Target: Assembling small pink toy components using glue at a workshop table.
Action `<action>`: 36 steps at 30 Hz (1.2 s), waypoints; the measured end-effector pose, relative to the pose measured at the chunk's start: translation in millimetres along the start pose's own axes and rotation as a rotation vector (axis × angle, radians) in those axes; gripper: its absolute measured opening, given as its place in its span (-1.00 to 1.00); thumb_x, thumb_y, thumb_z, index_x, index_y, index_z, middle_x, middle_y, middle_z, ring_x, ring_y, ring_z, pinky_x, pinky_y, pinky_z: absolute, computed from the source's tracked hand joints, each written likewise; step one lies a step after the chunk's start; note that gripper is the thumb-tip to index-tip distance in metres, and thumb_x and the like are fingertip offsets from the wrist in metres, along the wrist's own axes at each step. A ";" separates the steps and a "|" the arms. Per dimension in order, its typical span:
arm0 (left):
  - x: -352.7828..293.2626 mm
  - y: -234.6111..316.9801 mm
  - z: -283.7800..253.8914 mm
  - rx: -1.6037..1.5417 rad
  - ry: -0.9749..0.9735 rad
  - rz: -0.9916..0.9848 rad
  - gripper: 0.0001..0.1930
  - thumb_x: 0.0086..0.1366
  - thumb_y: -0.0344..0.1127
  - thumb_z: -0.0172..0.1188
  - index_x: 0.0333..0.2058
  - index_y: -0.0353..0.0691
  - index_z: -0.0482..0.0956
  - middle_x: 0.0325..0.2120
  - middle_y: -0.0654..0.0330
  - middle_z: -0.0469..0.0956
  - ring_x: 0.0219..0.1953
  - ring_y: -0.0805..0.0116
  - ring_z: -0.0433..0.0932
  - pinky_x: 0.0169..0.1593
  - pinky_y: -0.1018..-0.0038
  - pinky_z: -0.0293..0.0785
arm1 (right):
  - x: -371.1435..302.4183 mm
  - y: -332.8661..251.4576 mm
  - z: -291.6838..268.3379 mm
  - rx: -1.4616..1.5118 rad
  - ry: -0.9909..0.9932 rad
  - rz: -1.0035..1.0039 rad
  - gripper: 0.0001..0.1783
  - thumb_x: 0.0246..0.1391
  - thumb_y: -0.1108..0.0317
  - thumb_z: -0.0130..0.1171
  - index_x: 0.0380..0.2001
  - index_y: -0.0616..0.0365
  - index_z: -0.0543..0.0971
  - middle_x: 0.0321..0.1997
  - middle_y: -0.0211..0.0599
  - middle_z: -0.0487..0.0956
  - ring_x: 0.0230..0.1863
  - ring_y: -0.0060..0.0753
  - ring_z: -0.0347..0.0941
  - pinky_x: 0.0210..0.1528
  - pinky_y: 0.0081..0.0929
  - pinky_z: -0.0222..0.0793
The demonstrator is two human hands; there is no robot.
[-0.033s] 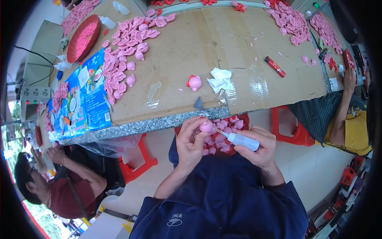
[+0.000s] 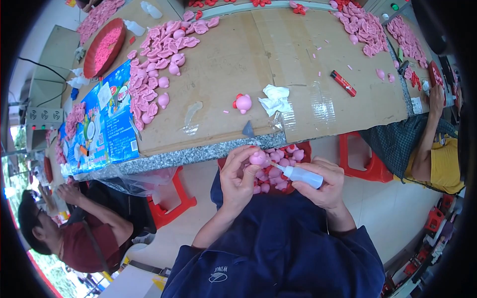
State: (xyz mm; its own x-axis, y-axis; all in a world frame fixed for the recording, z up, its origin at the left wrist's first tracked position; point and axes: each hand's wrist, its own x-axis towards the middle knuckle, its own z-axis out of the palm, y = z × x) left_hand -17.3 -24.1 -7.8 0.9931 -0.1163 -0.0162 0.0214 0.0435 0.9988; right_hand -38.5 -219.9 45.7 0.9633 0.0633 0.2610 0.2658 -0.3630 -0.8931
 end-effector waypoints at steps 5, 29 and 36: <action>-0.1 1.3 0.9 -0.044 0.023 -0.029 -0.72 0.14 -0.54 0.11 -0.13 -0.33 0.47 -0.11 0.11 0.36 -0.09 0.37 0.42 -0.05 0.52 0.38 | -0.4 1.2 2.3 0.001 -0.008 0.044 -0.67 -0.35 0.43 0.38 -0.40 0.27 0.60 -0.59 -0.26 0.53 -0.62 -0.44 0.36 -0.54 -0.57 0.26; 0.2 3.1 2.5 -0.076 0.020 -0.031 -0.70 0.14 -0.58 0.10 -0.11 -0.34 0.46 -0.10 0.11 0.34 -0.09 0.38 0.41 -0.05 0.53 0.39 | 0.7 0.2 2.2 -0.025 -0.048 0.048 -0.68 -0.35 0.43 0.34 -0.40 0.33 0.60 -0.60 -0.25 0.54 -0.64 -0.48 0.34 -0.59 -0.59 0.20; 0.2 4.0 2.8 -0.087 0.023 -0.032 -0.70 0.13 -0.60 0.08 -0.11 -0.36 0.46 -0.10 0.11 0.34 -0.09 0.38 0.42 -0.03 0.53 0.38 | 0.9 1.1 2.9 -0.022 -0.036 0.006 -0.67 -0.35 0.43 0.34 -0.39 0.34 0.59 -0.62 -0.25 0.54 -0.65 -0.46 0.36 -0.58 -0.58 0.21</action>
State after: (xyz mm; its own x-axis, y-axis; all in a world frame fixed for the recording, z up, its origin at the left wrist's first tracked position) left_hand -17.3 -26.8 -3.6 0.9941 -0.0964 -0.0501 0.0622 0.1267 0.9900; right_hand -37.2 -217.6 43.9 0.9657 0.0943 0.2418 0.2593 -0.3841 -0.8861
